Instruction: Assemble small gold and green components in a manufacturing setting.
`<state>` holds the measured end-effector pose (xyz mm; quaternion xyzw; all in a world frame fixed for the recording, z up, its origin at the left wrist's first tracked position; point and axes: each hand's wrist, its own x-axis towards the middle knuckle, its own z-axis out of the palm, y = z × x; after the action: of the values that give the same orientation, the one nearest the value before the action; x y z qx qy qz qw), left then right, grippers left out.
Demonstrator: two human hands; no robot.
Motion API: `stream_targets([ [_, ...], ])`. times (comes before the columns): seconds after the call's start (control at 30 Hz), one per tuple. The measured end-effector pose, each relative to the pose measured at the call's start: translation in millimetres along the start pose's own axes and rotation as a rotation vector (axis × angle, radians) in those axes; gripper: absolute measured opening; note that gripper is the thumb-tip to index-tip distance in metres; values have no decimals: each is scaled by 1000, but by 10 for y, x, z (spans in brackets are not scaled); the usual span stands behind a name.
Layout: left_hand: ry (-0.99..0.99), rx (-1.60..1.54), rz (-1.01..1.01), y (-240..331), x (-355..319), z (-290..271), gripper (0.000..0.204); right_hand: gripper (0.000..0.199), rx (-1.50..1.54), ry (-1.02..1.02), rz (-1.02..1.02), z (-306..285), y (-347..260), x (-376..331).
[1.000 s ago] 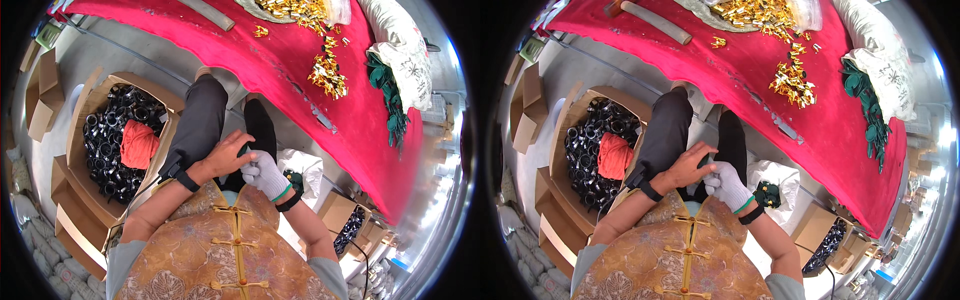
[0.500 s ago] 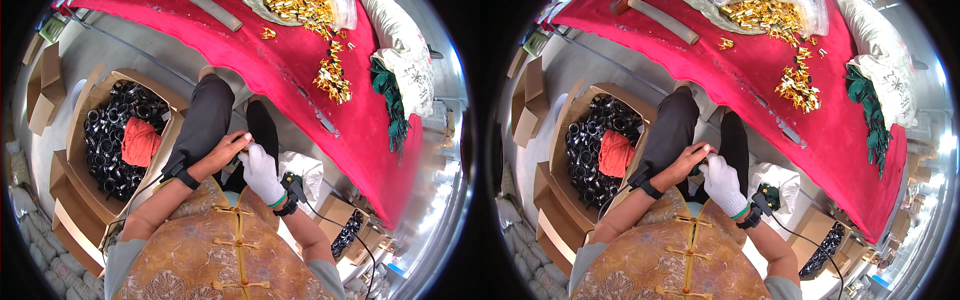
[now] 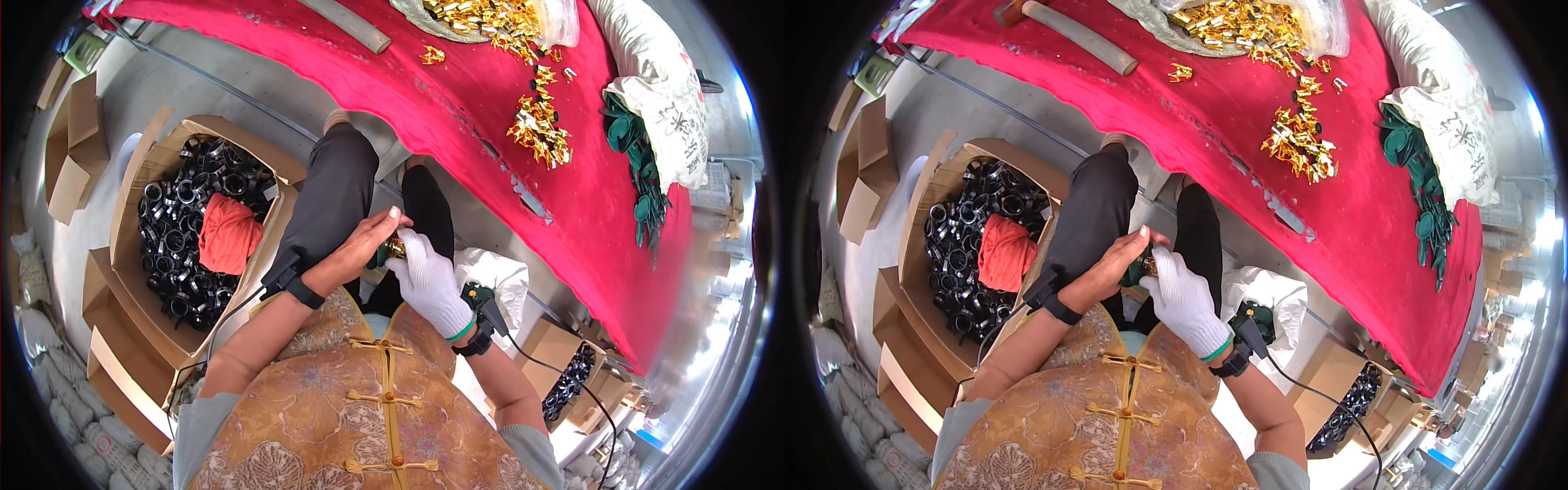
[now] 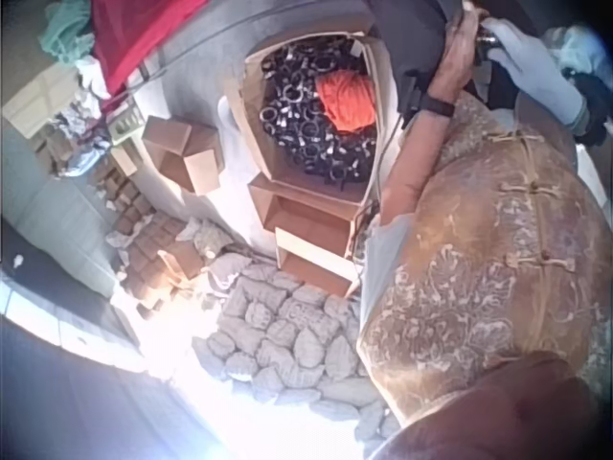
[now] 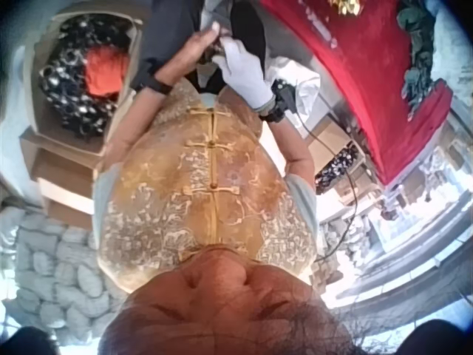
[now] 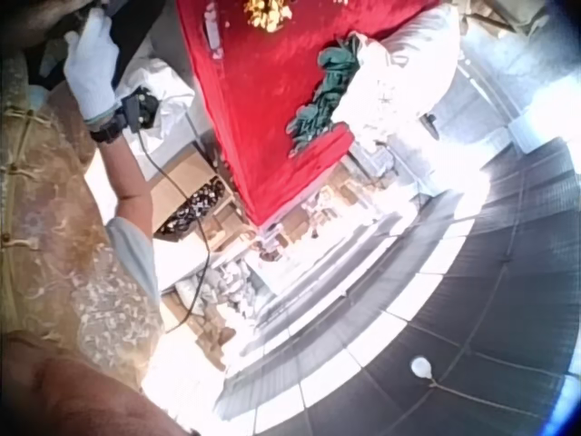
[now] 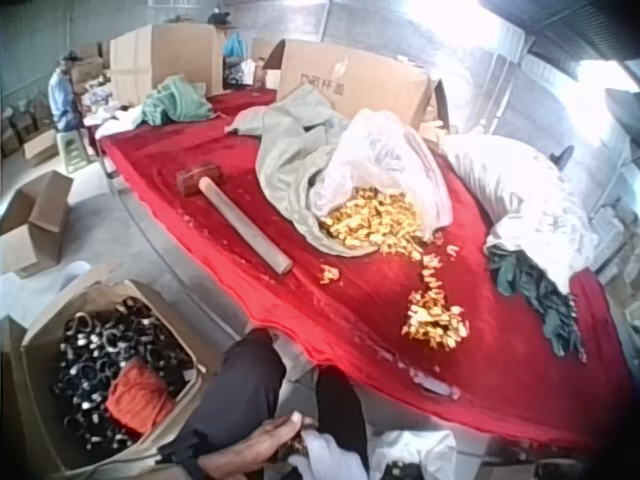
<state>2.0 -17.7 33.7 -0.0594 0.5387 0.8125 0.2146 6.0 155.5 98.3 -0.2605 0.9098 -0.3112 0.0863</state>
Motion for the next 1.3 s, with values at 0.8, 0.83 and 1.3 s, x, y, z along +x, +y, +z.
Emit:
stream_targets([
  [0.8,44,569,146,-65,-7,79,46,22,1378,-254,848,207,251,-101],
  [0.83,12,362,16,-79,4,35,47,27,855,-125,509,139,105,-57],
  [1.3,15,348,55,-47,-36,5,49,18,406,14,354,139,-99,73],
])
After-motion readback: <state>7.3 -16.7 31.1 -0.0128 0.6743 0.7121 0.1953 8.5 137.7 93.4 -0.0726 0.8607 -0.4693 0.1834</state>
